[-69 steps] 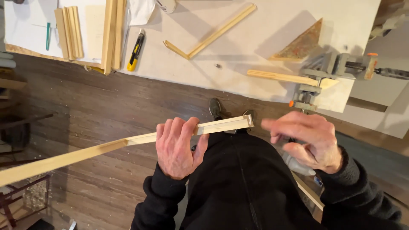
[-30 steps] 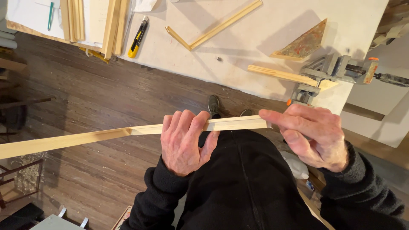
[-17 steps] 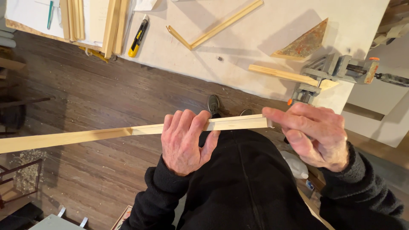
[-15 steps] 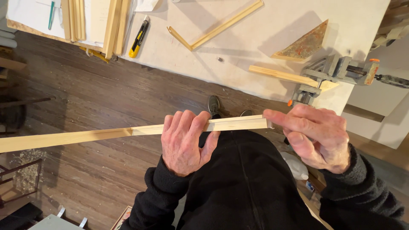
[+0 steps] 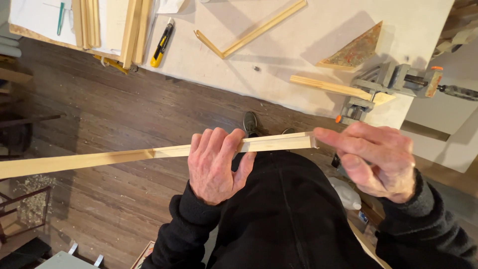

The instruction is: Assembling and gluing wooden pieces to form a picture frame using clamps and a hammer.

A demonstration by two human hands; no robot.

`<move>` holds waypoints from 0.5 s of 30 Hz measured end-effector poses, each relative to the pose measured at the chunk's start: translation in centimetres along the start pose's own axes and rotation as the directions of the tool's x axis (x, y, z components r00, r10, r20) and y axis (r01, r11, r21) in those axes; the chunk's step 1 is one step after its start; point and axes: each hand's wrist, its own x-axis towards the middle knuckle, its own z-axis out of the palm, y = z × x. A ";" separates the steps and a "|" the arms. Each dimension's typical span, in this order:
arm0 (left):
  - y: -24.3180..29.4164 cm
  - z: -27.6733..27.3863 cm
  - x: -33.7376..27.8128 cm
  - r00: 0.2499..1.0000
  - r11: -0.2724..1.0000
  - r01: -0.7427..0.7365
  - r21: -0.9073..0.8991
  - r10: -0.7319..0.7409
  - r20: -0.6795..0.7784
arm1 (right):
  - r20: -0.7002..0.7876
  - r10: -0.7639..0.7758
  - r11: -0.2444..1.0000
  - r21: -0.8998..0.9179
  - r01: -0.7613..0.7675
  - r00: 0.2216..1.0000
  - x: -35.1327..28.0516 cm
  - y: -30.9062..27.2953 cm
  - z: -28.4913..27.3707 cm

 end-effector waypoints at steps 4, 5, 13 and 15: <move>0.0 0.2 0.0 1.000 1.000 -0.005 0.006 0.005 -0.003 | 0.027 -0.027 1.000 -0.003 0.027 0.999 -1.1 1.1 0.2; 0.0 0.3 0.1 1.000 1.000 -0.006 0.006 0.006 -0.007 | 0.027 -0.031 1.000 -0.005 0.031 0.999 -1.0 1.0 0.1; 0.0 0.2 0.2 1.000 1.000 -0.005 0.021 0.005 0.006 | 0.109 -0.103 0.994 0.056 0.097 0.989 -0.5 -0.2 -0.7; 0.1 0.0 0.1 1.000 1.000 0.002 0.021 -0.002 -0.002 | 0.094 -0.124 0.989 0.097 0.115 0.988 -0.8 0.9 -0.4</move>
